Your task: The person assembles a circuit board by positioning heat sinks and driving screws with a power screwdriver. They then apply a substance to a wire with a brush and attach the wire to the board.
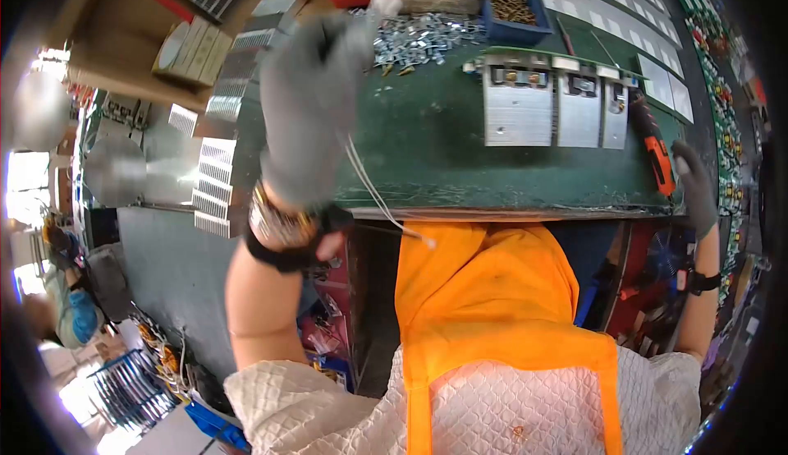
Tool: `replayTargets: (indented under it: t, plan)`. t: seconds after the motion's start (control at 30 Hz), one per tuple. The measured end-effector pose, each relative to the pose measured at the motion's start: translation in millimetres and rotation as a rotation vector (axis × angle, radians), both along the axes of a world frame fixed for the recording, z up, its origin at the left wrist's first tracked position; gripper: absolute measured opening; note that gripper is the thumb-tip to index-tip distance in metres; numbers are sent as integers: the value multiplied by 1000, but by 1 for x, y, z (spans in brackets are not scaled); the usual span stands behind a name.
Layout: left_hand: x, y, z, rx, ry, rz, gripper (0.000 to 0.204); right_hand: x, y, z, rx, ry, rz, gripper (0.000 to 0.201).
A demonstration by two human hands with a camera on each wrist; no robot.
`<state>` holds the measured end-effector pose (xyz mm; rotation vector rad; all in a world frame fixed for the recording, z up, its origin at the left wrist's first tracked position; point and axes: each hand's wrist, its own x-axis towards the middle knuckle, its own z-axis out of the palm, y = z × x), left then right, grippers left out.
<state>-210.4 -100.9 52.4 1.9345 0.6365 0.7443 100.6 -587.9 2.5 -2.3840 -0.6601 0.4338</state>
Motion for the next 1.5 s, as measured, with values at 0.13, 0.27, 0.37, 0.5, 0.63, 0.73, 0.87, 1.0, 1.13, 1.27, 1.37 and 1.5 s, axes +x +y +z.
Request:
replayTargets:
  t: [0.13,0.27,0.37,0.5,0.63,0.73,0.87,1.0,1.13,1.27,1.37,1.5]
  plan:
    - [107,43,8,-319,-96,-58,20,-29,-4,-31,32,-88,7,47]
    - [192,128,-68,-25,336,-172,24,-56,17,8,11,218,121,47]
    - [197,90,-45,-158,257,-113,31,-46,40,6,-77,-163,216,48]
    - [190,86,0,554,401,31,26,-19,84,11,-270,-913,817,38]
    - [176,145,24,768,661,67,25,-3,92,9,-253,-1014,1092,28]
    - [172,199,-4,875,858,-15,25,-11,86,13,-192,-1030,1131,25]
    - [189,206,-9,892,983,-35,23,-53,73,47,260,-808,799,31]
    - [202,203,-10,901,1014,96,18,-71,52,65,584,-776,462,48]
    - [184,172,7,966,870,142,21,-66,43,97,943,-563,409,66]
    - [174,162,14,736,511,254,19,-104,78,131,1464,-243,40,49]
    - [145,90,37,359,84,-34,19,-89,76,142,1597,27,155,39]
    - [64,-61,31,-328,-203,-482,16,-117,108,148,1784,491,481,27]
